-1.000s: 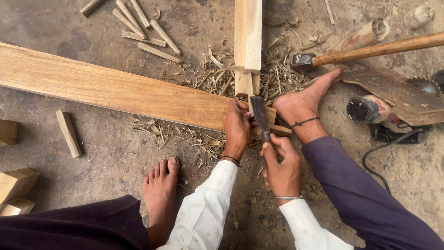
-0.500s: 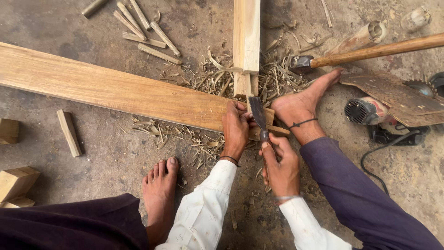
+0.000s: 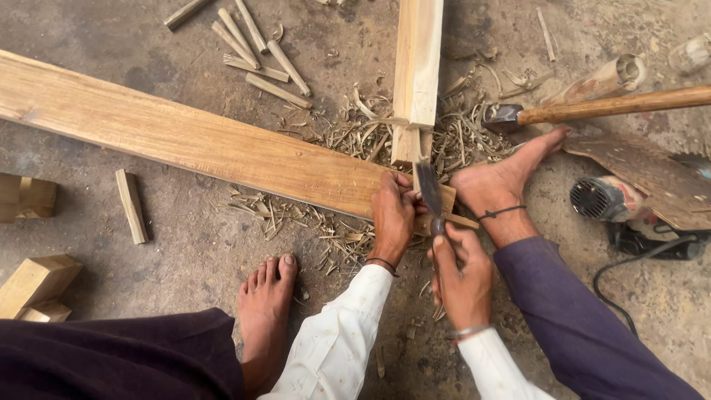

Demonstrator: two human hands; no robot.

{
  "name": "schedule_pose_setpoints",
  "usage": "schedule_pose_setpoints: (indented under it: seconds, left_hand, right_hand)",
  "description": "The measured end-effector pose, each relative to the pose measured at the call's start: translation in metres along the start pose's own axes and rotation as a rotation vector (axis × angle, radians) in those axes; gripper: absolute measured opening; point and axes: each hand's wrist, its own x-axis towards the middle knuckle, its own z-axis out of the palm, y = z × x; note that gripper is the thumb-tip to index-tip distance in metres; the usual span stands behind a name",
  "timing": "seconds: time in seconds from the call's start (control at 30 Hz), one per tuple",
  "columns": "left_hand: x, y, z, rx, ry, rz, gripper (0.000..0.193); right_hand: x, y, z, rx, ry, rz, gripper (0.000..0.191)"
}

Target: The person sits on the floor of a workshop and uses a chisel to pare and shape the end of a wooden rail fitted into a frame joint, holding the rail steady with one hand while cutting with the other. They occasionally reposition the workpiece and clear shavings as they refine the joint.

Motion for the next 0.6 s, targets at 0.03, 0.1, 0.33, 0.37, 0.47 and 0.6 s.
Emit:
schedule_pose_setpoints:
  seconds: [0.03,0.1,0.33,0.37,0.47,0.6]
  left_hand:
    - [0.0,0.0,-0.001,-0.009,0.0,-0.005,0.021]
    - [-0.002,0.001,0.0,-0.014,-0.029,-0.037,0.02]
    - [0.001,0.0,0.0,-0.081,-0.02,0.022,0.017]
    - [0.001,0.0,-0.001,-0.076,-0.023,0.016,0.018]
    - [-0.001,0.0,-0.002,-0.079,-0.034,-0.054,0.017]
    - [-0.001,0.003,-0.002,-0.049,-0.052,0.027,0.017]
  right_hand:
    - [0.001,-0.002,0.001,0.019,-0.018,-0.032,0.03]
    - [0.002,-0.004,0.003,0.057,-0.011,-0.066,0.029]
    - [0.016,0.002,0.008,0.061,-0.003,-0.013,0.029]
    - [0.017,0.003,0.008,0.064,0.002,-0.015,0.029]
    - [0.016,-0.002,0.009,0.064,0.008,-0.04,0.028]
    - [0.012,-0.014,0.01,0.112,-0.02,-0.053,0.027]
